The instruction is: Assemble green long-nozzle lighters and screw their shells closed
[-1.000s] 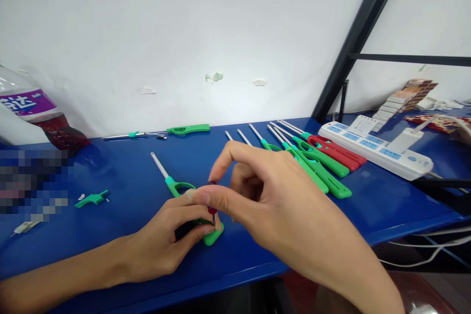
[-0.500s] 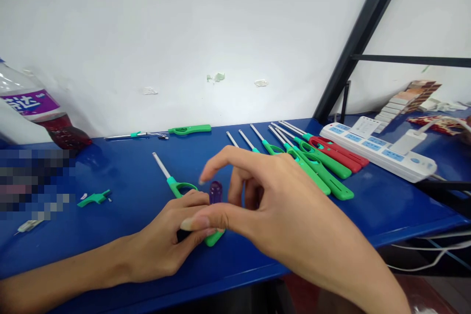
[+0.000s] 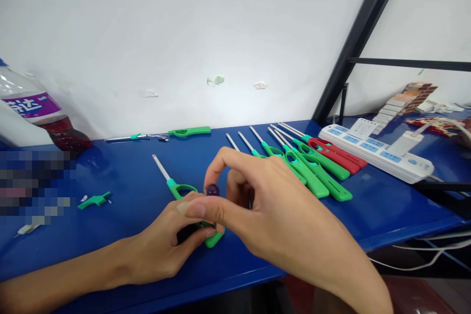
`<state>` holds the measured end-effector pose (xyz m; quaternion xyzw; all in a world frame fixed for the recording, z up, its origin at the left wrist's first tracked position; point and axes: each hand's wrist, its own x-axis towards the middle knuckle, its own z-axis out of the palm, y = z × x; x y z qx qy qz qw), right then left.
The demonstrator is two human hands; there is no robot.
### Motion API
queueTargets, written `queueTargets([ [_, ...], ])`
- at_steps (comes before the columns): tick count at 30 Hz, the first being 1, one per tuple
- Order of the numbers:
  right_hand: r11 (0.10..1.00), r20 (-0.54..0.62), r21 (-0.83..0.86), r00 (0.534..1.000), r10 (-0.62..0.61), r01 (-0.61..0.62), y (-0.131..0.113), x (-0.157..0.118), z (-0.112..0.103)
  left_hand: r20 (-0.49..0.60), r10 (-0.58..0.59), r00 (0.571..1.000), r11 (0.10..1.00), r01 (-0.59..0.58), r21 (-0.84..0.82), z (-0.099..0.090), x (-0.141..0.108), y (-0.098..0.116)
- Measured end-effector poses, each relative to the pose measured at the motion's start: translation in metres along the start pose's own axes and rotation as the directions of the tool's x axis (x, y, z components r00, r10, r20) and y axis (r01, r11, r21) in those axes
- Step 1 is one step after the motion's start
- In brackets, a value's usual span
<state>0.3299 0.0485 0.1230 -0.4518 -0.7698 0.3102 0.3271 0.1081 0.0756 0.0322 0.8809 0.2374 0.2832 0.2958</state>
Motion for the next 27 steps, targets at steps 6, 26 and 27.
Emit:
queueTargets([
  [6, 0.998, 0.089, 0.042, 0.995, -0.048, 0.044, 0.0001, -0.0042, -0.0041, 0.016, 0.006, 1.0, 1.0, -0.006, -0.011, -0.0009, 0.0015, 0.001],
  [26, 0.988, -0.086, -0.154, 0.996, -0.037, 0.023, 0.0013, -0.0038, -0.0013, -0.002, 0.026, 1.0, 1.0, -0.026, -0.008, 0.0001, -0.0008, -0.0006],
  [27, 0.991, -0.071, -0.133, 0.997, -0.041, 0.031, 0.0006, -0.0037, -0.0016, 0.0, 0.024, 1.0, 1.0, -0.024, -0.01, 0.0, -0.0002, -0.0006],
])
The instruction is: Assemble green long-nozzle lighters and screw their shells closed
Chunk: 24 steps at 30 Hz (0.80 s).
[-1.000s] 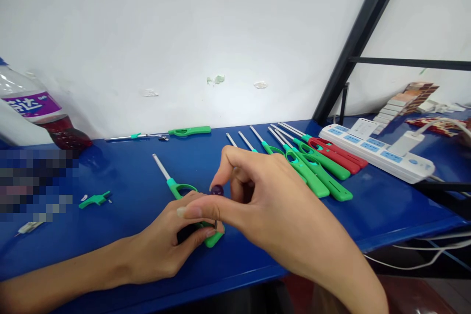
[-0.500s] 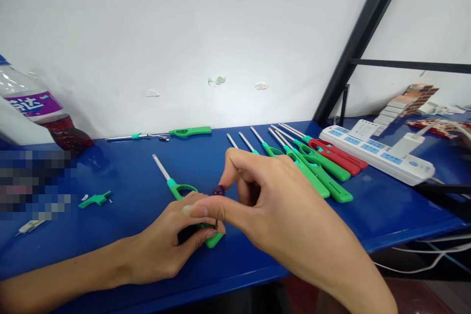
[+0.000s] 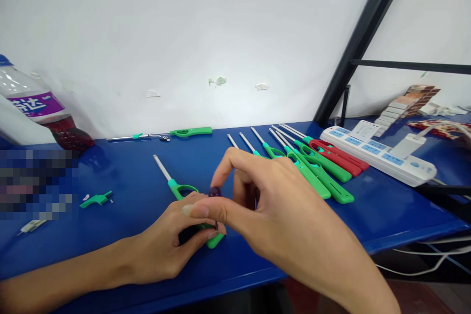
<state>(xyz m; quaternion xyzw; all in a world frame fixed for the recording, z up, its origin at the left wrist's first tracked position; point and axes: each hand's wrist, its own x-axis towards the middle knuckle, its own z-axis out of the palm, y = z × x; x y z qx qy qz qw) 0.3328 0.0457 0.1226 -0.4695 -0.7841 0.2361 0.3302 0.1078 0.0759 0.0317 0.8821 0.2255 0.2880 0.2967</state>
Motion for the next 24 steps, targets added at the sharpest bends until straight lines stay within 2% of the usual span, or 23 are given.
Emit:
queueTargets([
  [3, 0.992, 0.096, 0.121, 0.994, -0.049, 0.037, -0.0022, -0.0006, -0.0025, 0.014, -0.018, 1.0, 1.0, 0.018, -0.003, -0.0008, 0.0018, 0.0016],
  [5, 0.988, 0.115, 0.151, 0.991, -0.062, 0.044, -0.0028, -0.0008, -0.0032, 0.02, -0.027, 0.999, 1.0, 0.027, 0.002, -0.0014, 0.0021, 0.0026],
  [10, 1.0, -0.041, 0.008, 0.999, 0.0, 0.0, -0.0006, -0.0001, 0.0005, -0.005, 0.009, 1.0, 1.0, -0.008, 0.019, -0.0009, -0.0004, 0.0014],
  [12, 1.0, -0.049, -0.014, 0.999, -0.006, 0.006, -0.0005, -0.0007, 0.0005, -0.012, 0.006, 1.0, 1.0, -0.006, 0.018, -0.0005, -0.0005, 0.0011],
  [16, 0.995, 0.078, 0.099, 0.996, -0.043, 0.035, -0.0023, -0.0028, -0.0035, 0.006, -0.011, 1.0, 1.0, 0.011, -0.002, -0.0012, 0.0019, 0.0033],
  [18, 0.99, 0.106, 0.137, 0.993, -0.053, 0.039, -0.0026, -0.0025, -0.0042, 0.017, -0.02, 1.0, 1.0, 0.02, -0.003, -0.0018, 0.0031, 0.0043],
  [20, 0.992, 0.086, 0.124, 0.996, -0.03, 0.019, -0.0023, -0.0012, -0.0028, 0.01, -0.021, 1.0, 1.0, 0.021, 0.008, -0.002, 0.0035, 0.0042],
  [24, 1.0, -0.038, 0.022, 0.999, 0.008, -0.007, -0.0015, 0.0005, 0.0011, -0.01, 0.002, 1.0, 1.0, -0.001, 0.019, -0.001, 0.0018, 0.0014],
])
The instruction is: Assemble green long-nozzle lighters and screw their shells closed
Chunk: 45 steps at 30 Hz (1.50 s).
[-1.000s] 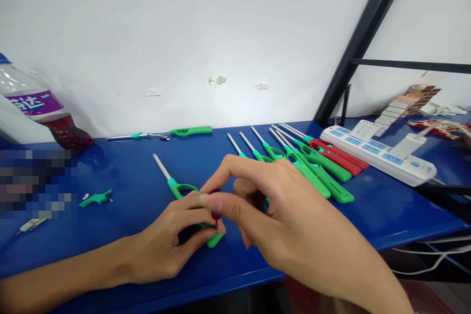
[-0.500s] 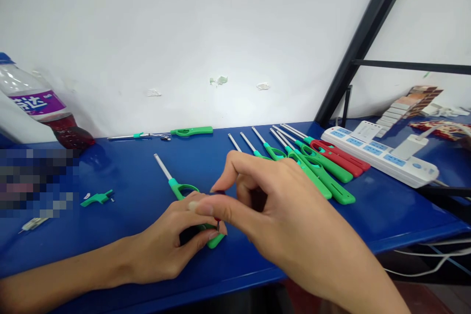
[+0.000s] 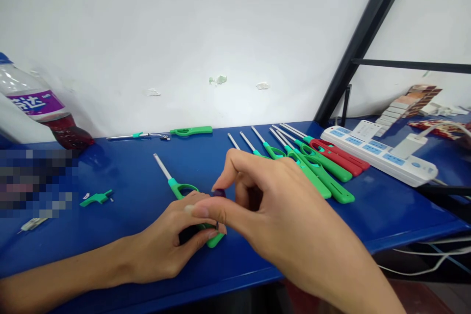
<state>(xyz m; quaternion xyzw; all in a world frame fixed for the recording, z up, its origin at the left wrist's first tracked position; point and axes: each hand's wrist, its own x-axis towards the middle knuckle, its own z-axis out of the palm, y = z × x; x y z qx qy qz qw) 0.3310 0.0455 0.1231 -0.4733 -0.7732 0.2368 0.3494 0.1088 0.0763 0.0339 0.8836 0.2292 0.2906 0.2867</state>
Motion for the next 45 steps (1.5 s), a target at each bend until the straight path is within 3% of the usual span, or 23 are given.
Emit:
queueTargets([
  [9, 0.995, 0.155, 0.101, 0.988, -0.013, -0.003, -0.0044, -0.0032, -0.0061, 0.033, -0.026, 0.999, 1.0, 0.026, -0.005, -0.0004, 0.0, 0.0025],
  [16, 0.999, 0.023, -0.019, 0.999, 0.027, -0.026, -0.0023, -0.0045, -0.0032, -0.015, 0.007, 1.0, 1.0, -0.007, 0.011, 0.0024, -0.0031, -0.0014],
  [23, 0.997, 0.154, 0.06, 0.987, 0.044, -0.054, -0.004, -0.0029, -0.0072, 0.011, -0.007, 1.0, 1.0, 0.007, 0.003, 0.0012, -0.0013, 0.0016],
  [30, 0.999, -0.01, -0.041, 1.0, 0.02, -0.02, -0.0072, -0.0015, -0.0007, -0.014, 0.022, 1.0, 0.999, -0.022, 0.037, 0.001, -0.0015, 0.0009],
  [38, 0.998, 0.153, 0.031, 0.987, 0.044, -0.05, -0.0035, -0.005, -0.0062, 0.011, -0.012, 1.0, 1.0, 0.012, 0.007, -0.0003, -0.0009, 0.0032],
  [45, 0.999, 0.005, -0.024, 0.999, 0.049, -0.049, -0.0055, -0.0027, -0.0012, -0.015, 0.006, 1.0, 1.0, -0.006, 0.021, 0.0017, -0.0018, 0.001],
])
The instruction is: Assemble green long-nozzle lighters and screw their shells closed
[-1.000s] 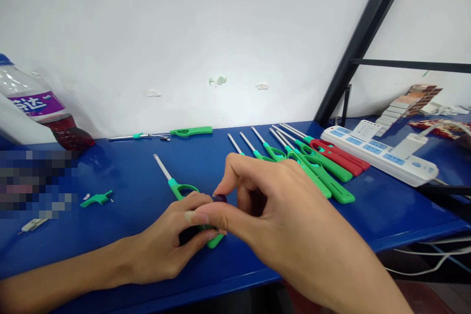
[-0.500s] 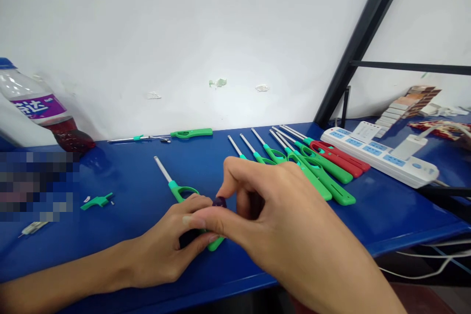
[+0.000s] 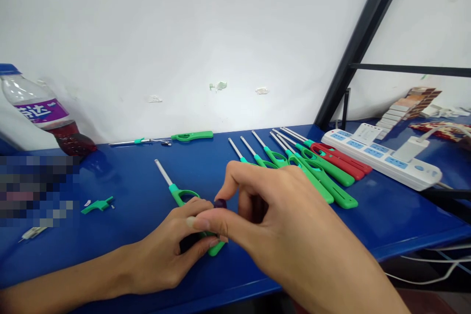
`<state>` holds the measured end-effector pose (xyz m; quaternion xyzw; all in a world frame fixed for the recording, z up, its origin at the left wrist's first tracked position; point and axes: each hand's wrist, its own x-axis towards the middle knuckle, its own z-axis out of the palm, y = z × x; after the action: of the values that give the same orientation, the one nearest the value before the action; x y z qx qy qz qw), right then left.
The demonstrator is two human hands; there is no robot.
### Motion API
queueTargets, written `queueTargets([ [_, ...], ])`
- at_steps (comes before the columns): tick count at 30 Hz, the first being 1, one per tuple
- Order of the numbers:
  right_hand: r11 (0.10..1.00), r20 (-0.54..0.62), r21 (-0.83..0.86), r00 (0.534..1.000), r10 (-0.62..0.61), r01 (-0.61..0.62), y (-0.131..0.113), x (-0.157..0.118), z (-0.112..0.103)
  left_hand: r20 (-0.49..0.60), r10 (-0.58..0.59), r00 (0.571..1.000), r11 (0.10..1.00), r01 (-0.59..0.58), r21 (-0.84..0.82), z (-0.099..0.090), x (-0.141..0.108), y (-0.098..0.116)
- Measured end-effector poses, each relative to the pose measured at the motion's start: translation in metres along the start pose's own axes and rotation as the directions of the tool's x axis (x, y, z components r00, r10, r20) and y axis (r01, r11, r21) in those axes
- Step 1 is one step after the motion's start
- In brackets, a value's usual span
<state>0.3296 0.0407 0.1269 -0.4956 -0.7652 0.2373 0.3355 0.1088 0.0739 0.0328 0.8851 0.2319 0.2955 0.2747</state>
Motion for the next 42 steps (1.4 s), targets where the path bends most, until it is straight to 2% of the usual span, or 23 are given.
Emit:
queueTargets([
  [7, 0.997, 0.117, 0.065, 0.993, 0.027, -0.035, 0.004, -0.006, -0.003, 0.008, -0.011, 1.0, 1.0, 0.011, -0.021, 0.0, 0.0, 0.001],
  [12, 0.998, 0.035, 0.039, 0.998, 0.043, -0.044, -0.001, -0.001, 0.001, -0.009, 0.007, 1.0, 1.0, -0.007, 0.007, 0.0, -0.001, 0.0],
  [19, 1.0, 0.048, 0.001, 0.999, 0.011, -0.011, -0.004, 0.001, 0.005, -0.026, 0.023, 0.999, 0.999, -0.021, 0.047, 0.001, -0.001, 0.0],
  [22, 1.0, 0.101, 0.0, 0.995, -0.014, 0.014, -0.004, 0.001, 0.006, -0.012, 0.01, 1.0, 1.0, -0.01, 0.013, 0.001, 0.0, 0.001],
  [25, 0.998, 0.175, -0.028, 0.983, -0.055, 0.06, -0.004, 0.003, 0.008, 0.045, -0.03, 0.999, 0.999, 0.031, -0.021, -0.002, 0.002, 0.004],
  [28, 0.995, 0.273, -0.083, 0.961, -0.034, 0.059, -0.003, 0.005, 0.011, 0.077, -0.032, 0.997, 0.999, 0.033, -0.014, -0.004, 0.004, 0.006],
  [34, 0.986, 0.272, -0.131, 0.96, -0.064, 0.103, -0.001, 0.004, 0.014, 0.03, 0.01, 1.0, 0.998, -0.012, 0.062, 0.0, 0.002, 0.004],
  [37, 0.983, 0.252, -0.146, 0.965, -0.072, 0.111, 0.001, 0.001, 0.014, -0.03, 0.039, 0.999, 0.992, -0.035, 0.122, 0.004, -0.001, -0.001],
  [42, 0.967, 0.207, -0.247, 0.978, -0.004, 0.057, 0.003, -0.001, 0.014, -0.138, -0.015, 0.99, 0.957, 0.054, 0.284, 0.013, -0.008, -0.013],
])
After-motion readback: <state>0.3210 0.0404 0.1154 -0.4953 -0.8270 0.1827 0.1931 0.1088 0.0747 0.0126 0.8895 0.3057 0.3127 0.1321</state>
